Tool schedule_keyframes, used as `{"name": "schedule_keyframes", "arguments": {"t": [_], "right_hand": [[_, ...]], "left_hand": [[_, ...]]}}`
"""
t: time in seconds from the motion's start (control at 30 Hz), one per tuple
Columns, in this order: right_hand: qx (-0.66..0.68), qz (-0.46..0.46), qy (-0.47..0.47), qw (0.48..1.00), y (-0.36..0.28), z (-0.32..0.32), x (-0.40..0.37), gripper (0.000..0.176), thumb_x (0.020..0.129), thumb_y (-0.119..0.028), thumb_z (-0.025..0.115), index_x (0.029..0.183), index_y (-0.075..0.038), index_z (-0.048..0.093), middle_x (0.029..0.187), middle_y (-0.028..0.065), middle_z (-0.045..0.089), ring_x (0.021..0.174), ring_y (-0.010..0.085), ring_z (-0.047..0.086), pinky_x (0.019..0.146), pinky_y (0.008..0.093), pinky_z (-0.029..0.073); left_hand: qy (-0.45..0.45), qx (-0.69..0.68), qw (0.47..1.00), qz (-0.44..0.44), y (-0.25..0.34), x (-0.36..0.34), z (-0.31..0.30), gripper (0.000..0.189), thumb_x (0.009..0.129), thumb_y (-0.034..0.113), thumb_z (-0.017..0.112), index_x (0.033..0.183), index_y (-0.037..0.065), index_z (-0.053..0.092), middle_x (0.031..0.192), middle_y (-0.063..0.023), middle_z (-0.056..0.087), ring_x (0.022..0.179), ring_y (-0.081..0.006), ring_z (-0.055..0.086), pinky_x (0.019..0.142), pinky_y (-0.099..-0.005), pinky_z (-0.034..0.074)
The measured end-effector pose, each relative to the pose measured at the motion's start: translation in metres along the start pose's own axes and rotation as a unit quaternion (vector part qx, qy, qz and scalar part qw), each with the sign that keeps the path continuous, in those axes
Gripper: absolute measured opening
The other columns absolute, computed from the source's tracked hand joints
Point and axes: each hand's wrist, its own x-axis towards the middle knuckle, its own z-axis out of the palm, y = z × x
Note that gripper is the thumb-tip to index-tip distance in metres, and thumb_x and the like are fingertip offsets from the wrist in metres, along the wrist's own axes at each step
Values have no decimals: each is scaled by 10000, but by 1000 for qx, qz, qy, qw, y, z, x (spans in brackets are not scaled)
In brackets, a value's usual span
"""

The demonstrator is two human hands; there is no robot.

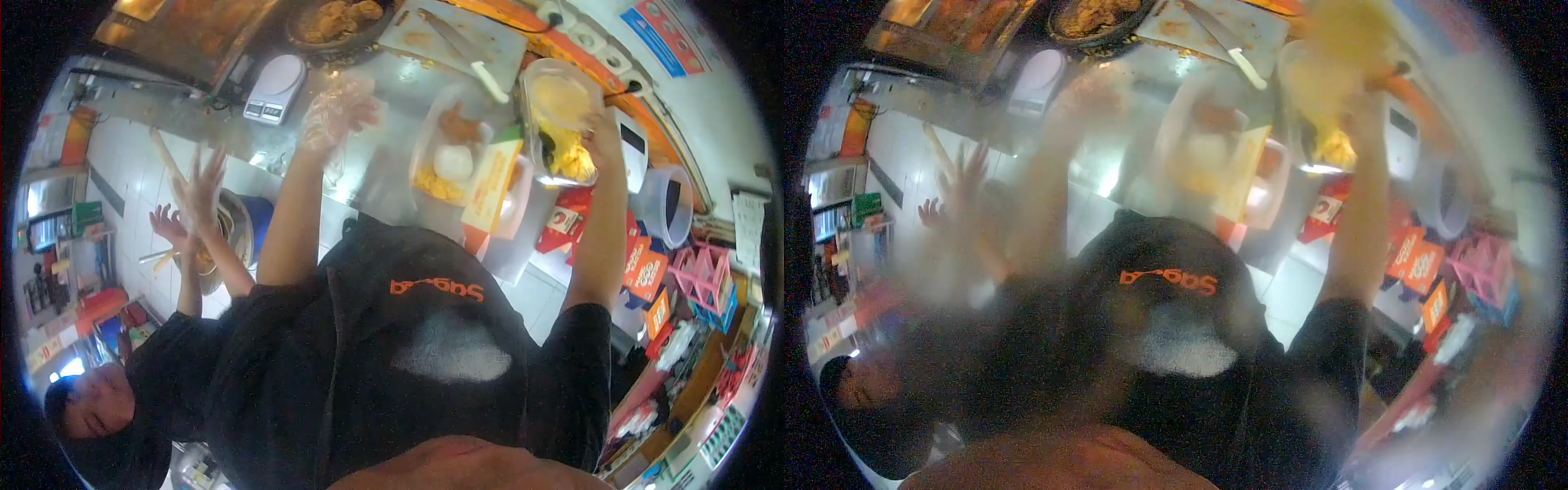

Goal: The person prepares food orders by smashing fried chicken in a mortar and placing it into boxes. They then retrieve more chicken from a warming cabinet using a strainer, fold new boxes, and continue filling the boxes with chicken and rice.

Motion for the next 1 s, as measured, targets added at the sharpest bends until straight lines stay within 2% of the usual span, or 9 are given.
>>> {"name": "schedule_keyframes", "arguments": {"t": [0.07,0.23,0.33,0.53,0.6,0.77,0.83,0.9,1.0], "right_hand": [[38,80,168,982,45,-13,53,92,919,-148,550,992,-93,543,793,1,538,627,135,513,533,270,463],[100,166,244,950,132,-49,203,246,891,-278,614,997,-66,548,802,21,547,589,140,510,537,273,459],[-348,93,346,866,70,72,211,462,878,-229,638,1183,91,502,935,86,643,798,157,612,631,287,497],[-506,-157,-170,831,19,348,197,547,765,-303,737,1224,-64,559,1133,143,593,896,248,623,778,372,511],[-564,-326,-104,752,46,402,209,557,738,-362,744,1180,-63,586,1091,156,615,883,306,643,753,423,517],[-629,-163,-118,751,72,426,307,341,755,-341,680,922,-51,614,865,152,615,746,352,633,689,456,511],[-611,-177,-158,755,73,432,309,263,771,-303,644,829,-50,601,780,145,597,688,357,620,665,459,507],[-576,-228,-274,735,82,446,308,166,774,-198,587,827,-42,605,763,150,593,694,363,613,664,450,508],[-578,-83,-94,806,55,407,351,215,767,-156,547,922,-36,636,875,178,626,806,353,625,735,450,506]], "left_hand": [[47,30,998,-11,-19,-9,-19,456,929,422,509,1186,48,559,884,-123,677,742,-210,657,636,-302,465],[115,137,981,-74,-41,-32,-62,450,937,431,489,1167,52,570,889,-115,665,743,-203,658,623,-307,475],[178,32,983,-39,-21,-62,-68,545,933,506,469,1216,44,528,944,-122,657,814,-221,658,700,-330,488],[133,-295,931,168,22,-8,-109,800,874,674,406,1491,220,176,1434,-181,371,1213,-417,473,996,-557,364],[99,-285,920,249,36,27,-132,898,827,772,345,1510,281,31,1523,-170,190,1324,-460,309,1054,-624,249],[103,-246,927,263,67,105,-175,963,772,856,206,1501,295,-80,1563,-127,82,1379,-455,183,1083,-621,166],[52,18,961,270,71,132,-192,927,825,792,261,1510,252,-51,1573,-100,46,1397,-420,163,1100,-595,145],[42,-105,969,219,72,161,-205,611,938,637,270,1395,275,449,1451,-4,414,1319,-271,370,1084,-510,249],[125,122,979,103,55,223,-219,468,963,489,375,1262,200,590,1293,-26,570,1136,-179,559,1008,-264,364]]}}
